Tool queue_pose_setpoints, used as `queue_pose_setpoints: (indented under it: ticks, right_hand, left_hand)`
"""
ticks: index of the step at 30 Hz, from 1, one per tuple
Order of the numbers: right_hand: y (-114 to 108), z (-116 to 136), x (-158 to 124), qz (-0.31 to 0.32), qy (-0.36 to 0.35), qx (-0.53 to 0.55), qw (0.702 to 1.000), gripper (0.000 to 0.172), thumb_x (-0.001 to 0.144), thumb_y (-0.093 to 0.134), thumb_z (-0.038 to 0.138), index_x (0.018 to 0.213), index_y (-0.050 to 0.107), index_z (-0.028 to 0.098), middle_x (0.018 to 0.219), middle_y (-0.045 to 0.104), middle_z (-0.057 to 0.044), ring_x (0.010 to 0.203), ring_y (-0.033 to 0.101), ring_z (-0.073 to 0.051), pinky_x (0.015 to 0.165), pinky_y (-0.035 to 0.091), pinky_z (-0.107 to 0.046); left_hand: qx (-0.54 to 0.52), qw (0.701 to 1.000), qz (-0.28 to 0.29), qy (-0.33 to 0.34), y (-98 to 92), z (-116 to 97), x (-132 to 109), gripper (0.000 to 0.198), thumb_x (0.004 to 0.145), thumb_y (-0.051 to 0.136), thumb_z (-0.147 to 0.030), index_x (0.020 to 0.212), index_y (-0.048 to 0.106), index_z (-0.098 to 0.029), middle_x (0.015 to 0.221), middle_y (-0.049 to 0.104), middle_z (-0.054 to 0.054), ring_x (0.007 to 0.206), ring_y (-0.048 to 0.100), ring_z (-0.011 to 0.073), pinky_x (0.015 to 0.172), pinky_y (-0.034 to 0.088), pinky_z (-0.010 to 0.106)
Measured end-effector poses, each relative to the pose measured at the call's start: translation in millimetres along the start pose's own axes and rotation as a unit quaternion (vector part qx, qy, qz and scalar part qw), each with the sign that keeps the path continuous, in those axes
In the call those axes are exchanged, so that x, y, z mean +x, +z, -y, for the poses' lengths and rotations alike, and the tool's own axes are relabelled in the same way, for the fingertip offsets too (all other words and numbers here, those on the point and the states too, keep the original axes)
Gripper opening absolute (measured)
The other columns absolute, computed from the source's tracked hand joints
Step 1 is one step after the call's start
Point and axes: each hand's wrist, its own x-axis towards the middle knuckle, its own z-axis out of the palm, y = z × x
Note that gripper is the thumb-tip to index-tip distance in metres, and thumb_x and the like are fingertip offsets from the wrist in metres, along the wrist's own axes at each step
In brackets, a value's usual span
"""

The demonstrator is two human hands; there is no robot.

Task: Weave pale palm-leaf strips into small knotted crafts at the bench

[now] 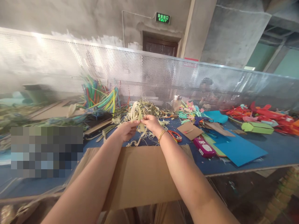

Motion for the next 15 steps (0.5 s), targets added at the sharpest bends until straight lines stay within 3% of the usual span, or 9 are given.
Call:
queue_pose_setpoints:
  ticks: [15]
  right_hand:
    - [-2,-16,5,-0.005,0.004,-0.016,1.0,0.016,0.063,0.073,0.028,0.067,0.064,0.016,0.066,0.062,0.002,0.06,0.051,-0.009,0.063,0.041,-0.023]
  left_hand:
    - [0.116,0.991,-0.052,0.033,-8.5,6,7,0.029,0.063,0.08,-0.022,0.068,0.052,-0.015,0.043,0.027,-0.011,0.031,0.021,0.0009,0.031,0.009,0.014]
